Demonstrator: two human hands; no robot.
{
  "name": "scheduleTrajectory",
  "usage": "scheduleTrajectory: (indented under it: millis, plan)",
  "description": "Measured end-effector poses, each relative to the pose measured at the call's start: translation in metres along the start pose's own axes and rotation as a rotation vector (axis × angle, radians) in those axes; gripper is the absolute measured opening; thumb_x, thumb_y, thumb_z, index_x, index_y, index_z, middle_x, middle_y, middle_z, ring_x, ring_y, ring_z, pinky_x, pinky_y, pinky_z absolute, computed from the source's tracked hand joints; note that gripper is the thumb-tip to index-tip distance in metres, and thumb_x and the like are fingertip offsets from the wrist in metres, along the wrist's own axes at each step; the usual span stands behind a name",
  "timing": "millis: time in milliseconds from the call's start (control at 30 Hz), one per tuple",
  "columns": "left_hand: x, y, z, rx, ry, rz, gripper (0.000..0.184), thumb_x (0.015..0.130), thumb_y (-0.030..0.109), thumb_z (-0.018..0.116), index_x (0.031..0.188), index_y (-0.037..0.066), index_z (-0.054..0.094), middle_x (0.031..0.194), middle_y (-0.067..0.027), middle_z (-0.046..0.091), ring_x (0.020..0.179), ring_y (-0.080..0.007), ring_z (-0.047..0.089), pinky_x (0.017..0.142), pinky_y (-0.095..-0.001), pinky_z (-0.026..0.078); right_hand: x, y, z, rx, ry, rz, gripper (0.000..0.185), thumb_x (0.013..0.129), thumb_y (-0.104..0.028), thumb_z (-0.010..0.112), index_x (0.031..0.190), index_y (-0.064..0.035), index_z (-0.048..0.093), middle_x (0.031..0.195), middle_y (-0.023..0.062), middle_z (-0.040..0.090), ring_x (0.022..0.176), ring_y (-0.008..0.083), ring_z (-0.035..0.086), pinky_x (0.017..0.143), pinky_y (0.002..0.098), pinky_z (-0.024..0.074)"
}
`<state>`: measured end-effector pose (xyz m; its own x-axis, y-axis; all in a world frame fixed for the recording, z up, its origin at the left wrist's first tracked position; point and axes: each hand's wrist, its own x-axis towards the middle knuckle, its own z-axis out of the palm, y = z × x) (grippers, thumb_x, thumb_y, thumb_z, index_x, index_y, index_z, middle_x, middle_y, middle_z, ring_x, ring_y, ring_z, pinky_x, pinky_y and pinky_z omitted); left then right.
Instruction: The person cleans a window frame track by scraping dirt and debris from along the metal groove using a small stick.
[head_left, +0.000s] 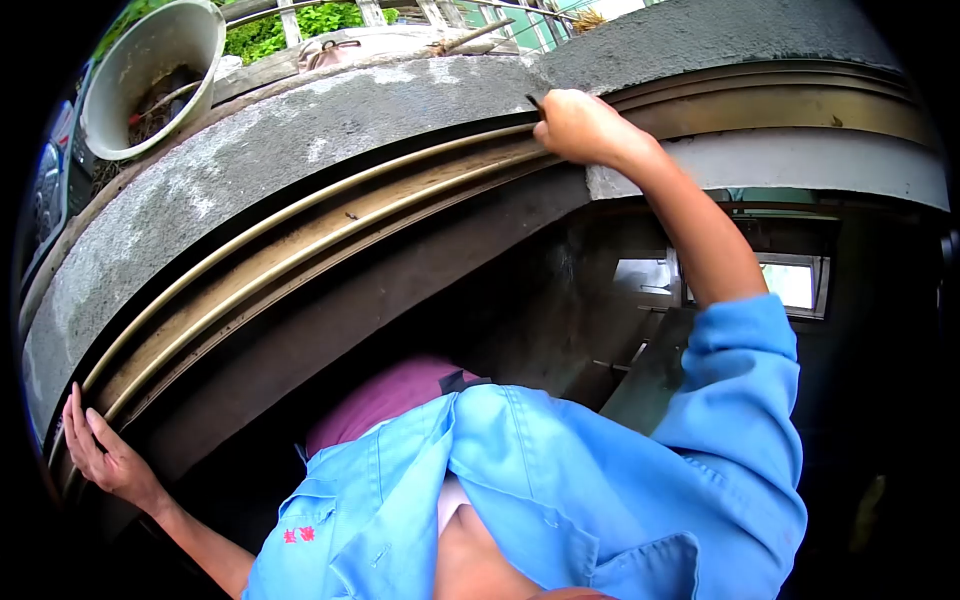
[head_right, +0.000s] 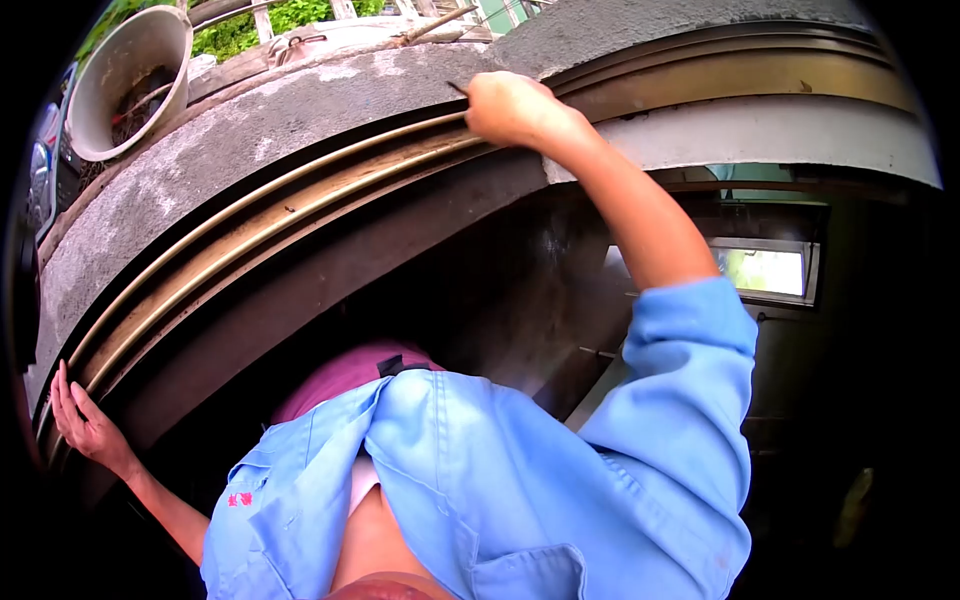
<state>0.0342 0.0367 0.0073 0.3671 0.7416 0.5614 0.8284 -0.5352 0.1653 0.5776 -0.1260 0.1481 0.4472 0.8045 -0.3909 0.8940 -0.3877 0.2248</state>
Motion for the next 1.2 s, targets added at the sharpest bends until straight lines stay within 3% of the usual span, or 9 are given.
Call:
scheduleTrajectory:
  millis: [133,333,467,633,800,867,1000,1133,1200]
  plan:
    - [0.002,0.001,-0.001,0.016,-0.016,0.003,0.027,0.094,0.011,0.047,0.115,0.005,0.063,0.115,-0.006,0.063,0.11,-0.0212,0.056,0.095,-0.0325,0.04,-0.018,-0.032,-0.019,0.194,0.096,-0.047,0.024,0.076,-0.013,0.051,0.069,0.0086,0.058,0.069,0.03,0.056,0.073,0.0437,0.059,0.071,0.0459,0.048]
    - [0.002,0.005,-0.001,-0.03,0.008,0.001,0.026,0.094,0.011,0.048,0.114,0.004,0.063,0.115,-0.0073,0.063,0.11,-0.022,0.056,0.096,-0.0337,0.04,0.002,0.023,0.006,0.073,0.034,0.149,0.026,0.077,-0.015,0.053,0.075,0.0101,0.059,0.075,0.0317,0.058,0.079,0.0438,0.061,0.074,0.0455,0.0485]
    - [0.0,0.003,0.0,0.012,-0.009,-0.018,0.026,0.094,0.012,0.048,0.115,0.007,0.064,0.116,-0.0058,0.063,0.111,-0.0204,0.055,0.096,-0.0331,0.04,-0.023,-0.025,-0.018,0.194,0.028,0.023,0.028,0.078,-0.016,0.052,0.076,0.0105,0.058,0.073,0.0311,0.058,0.079,0.0419,0.062,0.075,0.0454,0.0481]
    - [0.001,0.0,0.001,-0.022,0.01,-0.023,0.027,0.095,0.013,0.047,0.115,0.007,0.064,0.116,-0.0053,0.063,0.112,-0.0196,0.055,0.096,-0.0325,0.04,0.001,0.021,0.002,0.015,-0.005,0.076,0.026,0.077,-0.015,0.053,0.075,0.0103,0.059,0.074,0.0306,0.059,0.077,0.0411,0.062,0.074,0.0455,0.0483]
    - [0.001,0.0,0.0,0.017,-0.008,-0.012,0.027,0.094,0.013,0.048,0.116,0.007,0.063,0.116,-0.0056,0.063,0.112,-0.02,0.055,0.096,-0.0325,0.039,-0.019,-0.026,-0.017,0.171,0.025,-0.038,0.028,0.078,-0.015,0.053,0.072,0.0111,0.058,0.074,0.0307,0.059,0.08,0.0441,0.061,0.074,0.0458,0.0488]
    - [0.0,0.001,0.001,-0.021,0.003,-0.041,0.027,0.094,0.013,0.048,0.116,0.007,0.063,0.116,-0.0061,0.063,0.112,-0.0204,0.055,0.096,-0.0328,0.039,-0.006,-0.002,-0.005,0.028,-0.024,0.133,0.027,0.079,-0.017,0.053,0.08,0.0071,0.064,0.087,0.028,0.063,0.089,0.039,0.062,0.08,0.0454,0.0491]
    - [0.0,0.004,0.001,-0.025,0.006,-0.027,0.027,0.094,0.012,0.048,0.116,0.006,0.063,0.116,-0.007,0.063,0.112,-0.0213,0.055,0.097,-0.0333,0.04,-0.007,0.018,0.011,0.029,0.072,0.235,0.027,0.08,-0.019,0.052,0.079,0.0053,0.065,0.088,0.0258,0.064,0.087,0.0382,0.063,0.079,0.0444,0.0498]
    - [0.001,0.004,0.001,-0.022,0.011,-0.011,0.027,0.094,0.011,0.048,0.116,0.005,0.063,0.116,-0.007,0.063,0.111,-0.0215,0.055,0.096,-0.0332,0.04,-0.043,-0.047,0.016,0.062,0.199,0.043,0.025,0.081,-0.022,0.055,0.078,0.0003,0.065,0.085,0.0201,0.065,0.087,0.0346,0.063,0.079,0.0435,0.0509]
    - [0.0,0.002,0.001,-0.016,0.011,-0.007,0.027,0.094,0.011,0.048,0.115,0.005,0.063,0.115,-0.007,0.063,0.111,-0.0213,0.055,0.096,-0.0332,0.04,-0.036,-0.031,0.029,0.045,0.26,0.112,0.025,0.081,-0.023,0.055,0.078,-0.0008,0.065,0.085,0.0195,0.066,0.086,0.034,0.064,0.079,0.0434,0.0509]
